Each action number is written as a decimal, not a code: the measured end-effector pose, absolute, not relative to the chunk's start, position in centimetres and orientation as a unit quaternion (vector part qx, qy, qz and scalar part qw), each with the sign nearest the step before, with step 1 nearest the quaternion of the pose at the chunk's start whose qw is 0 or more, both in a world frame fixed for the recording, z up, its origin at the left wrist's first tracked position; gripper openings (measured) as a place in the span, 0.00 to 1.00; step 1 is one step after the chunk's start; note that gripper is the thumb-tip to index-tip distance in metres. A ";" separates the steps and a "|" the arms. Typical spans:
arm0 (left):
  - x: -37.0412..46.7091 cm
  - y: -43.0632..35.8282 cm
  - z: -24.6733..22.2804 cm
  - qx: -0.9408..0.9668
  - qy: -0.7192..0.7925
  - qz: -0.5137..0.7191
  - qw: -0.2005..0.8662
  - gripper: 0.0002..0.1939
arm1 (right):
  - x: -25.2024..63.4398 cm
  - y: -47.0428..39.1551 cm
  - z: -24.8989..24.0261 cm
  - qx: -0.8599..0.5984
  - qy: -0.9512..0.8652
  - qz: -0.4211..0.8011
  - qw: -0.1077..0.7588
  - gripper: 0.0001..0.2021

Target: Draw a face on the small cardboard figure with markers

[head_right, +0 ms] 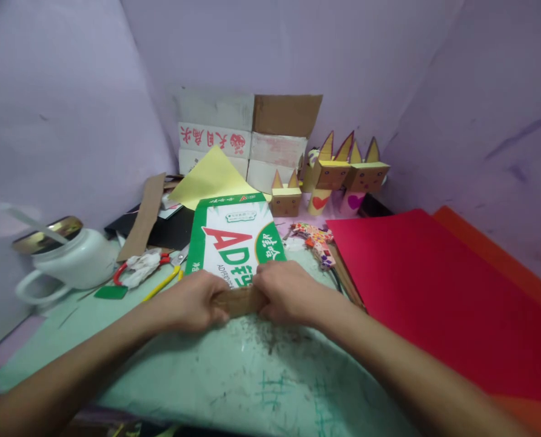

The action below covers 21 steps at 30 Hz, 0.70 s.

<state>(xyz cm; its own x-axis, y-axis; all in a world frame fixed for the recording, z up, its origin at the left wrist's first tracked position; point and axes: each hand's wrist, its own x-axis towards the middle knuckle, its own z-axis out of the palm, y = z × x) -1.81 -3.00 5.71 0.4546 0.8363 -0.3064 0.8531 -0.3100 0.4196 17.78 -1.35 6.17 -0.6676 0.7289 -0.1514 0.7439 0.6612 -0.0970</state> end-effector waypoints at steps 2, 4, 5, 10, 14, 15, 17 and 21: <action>-1.3 -4.6 5.9 0.828 0.524 -0.017 0.199 0.08 | 17.8 -2.3 5.8 0.369 0.927 -0.057 0.038 0.08; -0.8 -6.1 5.6 0.859 0.502 -0.012 0.097 0.13 | 17.8 -3.0 5.0 0.338 0.939 -0.054 0.021 0.13; -0.6 -6.7 5.3 0.873 0.485 -0.011 0.050 0.15 | 17.9 -3.3 4.5 0.322 0.945 -0.049 0.007 0.14; -0.3 -7.9 4.0 0.900 0.434 -0.038 -0.003 0.22 | 18.0 -3.9 3.4 0.269 0.962 -0.036 -0.028 0.15; -0.8 -5.4 6.0 0.877 0.460 -0.043 0.130 0.14 | 17.7 -2.0 5.2 0.305 0.942 -0.142 0.001 0.16; -1.0 -4.5 6.6 0.865 0.464 -0.039 0.185 0.11 | 17.6 -1.1 5.7 0.314 0.931 -0.185 0.003 0.15; -1.4 -2.3 7.6 0.842 0.468 -0.045 0.265 0.10 | 17.4 0.9 6.3 0.328 0.895 -0.301 0.010 0.12; -1.9 1.3 7.7 0.811 0.468 -0.073 0.343 0.10 | 17.0 4.3 6.1 0.353 0.824 -0.440 0.056 0.11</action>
